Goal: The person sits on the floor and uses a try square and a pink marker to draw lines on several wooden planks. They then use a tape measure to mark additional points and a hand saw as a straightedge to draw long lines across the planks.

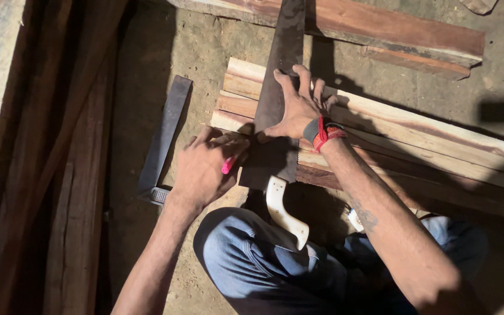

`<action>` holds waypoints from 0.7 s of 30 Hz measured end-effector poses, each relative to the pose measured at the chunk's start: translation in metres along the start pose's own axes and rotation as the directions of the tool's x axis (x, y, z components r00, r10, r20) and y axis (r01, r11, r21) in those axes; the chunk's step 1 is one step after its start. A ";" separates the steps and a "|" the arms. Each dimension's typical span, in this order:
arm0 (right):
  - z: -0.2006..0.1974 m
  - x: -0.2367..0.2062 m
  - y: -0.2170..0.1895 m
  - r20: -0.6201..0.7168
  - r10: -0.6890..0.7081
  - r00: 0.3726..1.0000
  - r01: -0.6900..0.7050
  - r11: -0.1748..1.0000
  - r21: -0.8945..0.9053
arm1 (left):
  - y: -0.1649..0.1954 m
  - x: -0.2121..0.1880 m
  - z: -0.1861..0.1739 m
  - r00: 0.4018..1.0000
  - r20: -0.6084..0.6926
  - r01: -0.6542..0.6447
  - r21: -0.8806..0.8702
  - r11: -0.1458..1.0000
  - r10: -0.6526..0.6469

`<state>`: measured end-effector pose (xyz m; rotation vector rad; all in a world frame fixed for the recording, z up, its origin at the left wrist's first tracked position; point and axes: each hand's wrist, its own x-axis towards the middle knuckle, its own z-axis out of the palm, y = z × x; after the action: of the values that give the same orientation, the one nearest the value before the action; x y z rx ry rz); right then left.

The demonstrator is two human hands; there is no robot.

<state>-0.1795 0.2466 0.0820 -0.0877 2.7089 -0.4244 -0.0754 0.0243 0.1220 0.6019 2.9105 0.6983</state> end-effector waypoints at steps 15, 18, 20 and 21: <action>-0.003 -0.003 -0.003 0.005 -0.005 1.000 0.004 0.999 0.036 | -0.008 -0.003 0.031 0.979 -0.180 0.075 -0.130 0.989 -0.097; 0.000 -0.002 -0.001 0.001 -0.001 1.000 0.001 0.999 0.044 | -0.005 0.001 0.028 0.983 -0.160 0.067 -0.139 0.988 -0.089; 0.003 0.001 0.001 -0.011 -0.009 1.000 0.009 0.999 0.040 | -0.003 0.003 0.026 0.985 -0.144 0.068 -0.147 0.987 -0.090; 0.005 0.003 0.002 -0.020 -0.015 1.000 0.016 0.999 0.036 | -0.003 0.005 0.025 0.988 -0.126 0.073 -0.143 0.987 -0.091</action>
<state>-0.1798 0.2468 0.0758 -0.0952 2.7204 -0.4818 -0.0764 0.0337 0.0985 0.4339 2.9532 0.9545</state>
